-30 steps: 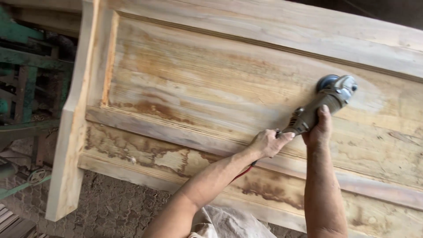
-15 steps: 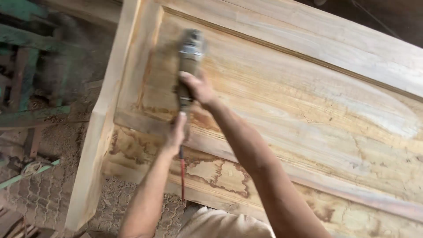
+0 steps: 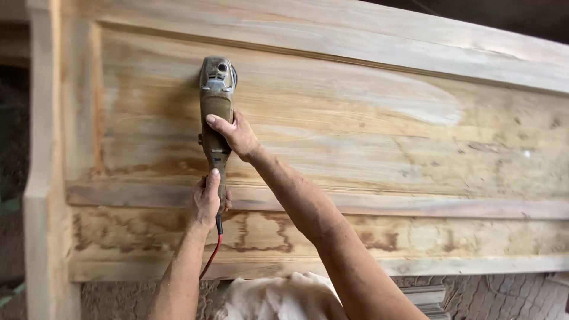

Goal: Using a power sander to smooth the surface of a large wooden door or panel in a workshop.

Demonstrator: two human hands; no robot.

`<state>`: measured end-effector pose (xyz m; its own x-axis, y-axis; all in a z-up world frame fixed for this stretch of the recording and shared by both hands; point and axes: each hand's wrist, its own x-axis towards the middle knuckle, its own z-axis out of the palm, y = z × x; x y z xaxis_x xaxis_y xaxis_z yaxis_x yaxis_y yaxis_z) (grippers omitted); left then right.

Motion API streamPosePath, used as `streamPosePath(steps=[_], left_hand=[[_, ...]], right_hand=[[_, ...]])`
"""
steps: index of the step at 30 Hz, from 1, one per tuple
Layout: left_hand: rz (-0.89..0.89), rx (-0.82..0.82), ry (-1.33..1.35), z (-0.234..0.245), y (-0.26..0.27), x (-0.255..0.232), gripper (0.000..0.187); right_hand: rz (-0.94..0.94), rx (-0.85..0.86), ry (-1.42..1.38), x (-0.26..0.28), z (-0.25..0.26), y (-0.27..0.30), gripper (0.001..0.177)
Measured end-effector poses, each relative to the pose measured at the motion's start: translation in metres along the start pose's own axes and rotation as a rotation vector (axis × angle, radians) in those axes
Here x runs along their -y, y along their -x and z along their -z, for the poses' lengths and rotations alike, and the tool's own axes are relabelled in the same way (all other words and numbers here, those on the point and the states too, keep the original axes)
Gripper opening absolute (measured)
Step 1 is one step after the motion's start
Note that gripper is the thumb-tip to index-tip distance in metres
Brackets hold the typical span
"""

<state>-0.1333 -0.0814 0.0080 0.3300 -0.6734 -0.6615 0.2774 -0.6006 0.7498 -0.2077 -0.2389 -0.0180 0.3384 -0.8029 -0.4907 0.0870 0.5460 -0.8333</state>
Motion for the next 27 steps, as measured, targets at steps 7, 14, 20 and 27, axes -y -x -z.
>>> streamPosePath(steps=[7,14,20,27], left_hand=[[0.028,0.045,-0.154,-0.151,0.041,0.035,0.062],[0.022,0.297,-0.265,-0.331,0.069,0.081,0.058],[-1.709,0.444,-1.063,-0.462,0.019,0.223,0.031],[0.065,0.68,-0.637,-0.438,0.087,0.11,0.073]], right_hand=[[0.073,-0.107,-0.165,0.017,0.166,0.064,0.053],[0.178,-0.221,-0.248,0.007,0.382,0.123,0.066],[0.236,-0.542,-0.404,0.015,0.522,0.197,0.049],[0.247,-0.579,-0.56,-0.003,0.517,0.208,0.027]])
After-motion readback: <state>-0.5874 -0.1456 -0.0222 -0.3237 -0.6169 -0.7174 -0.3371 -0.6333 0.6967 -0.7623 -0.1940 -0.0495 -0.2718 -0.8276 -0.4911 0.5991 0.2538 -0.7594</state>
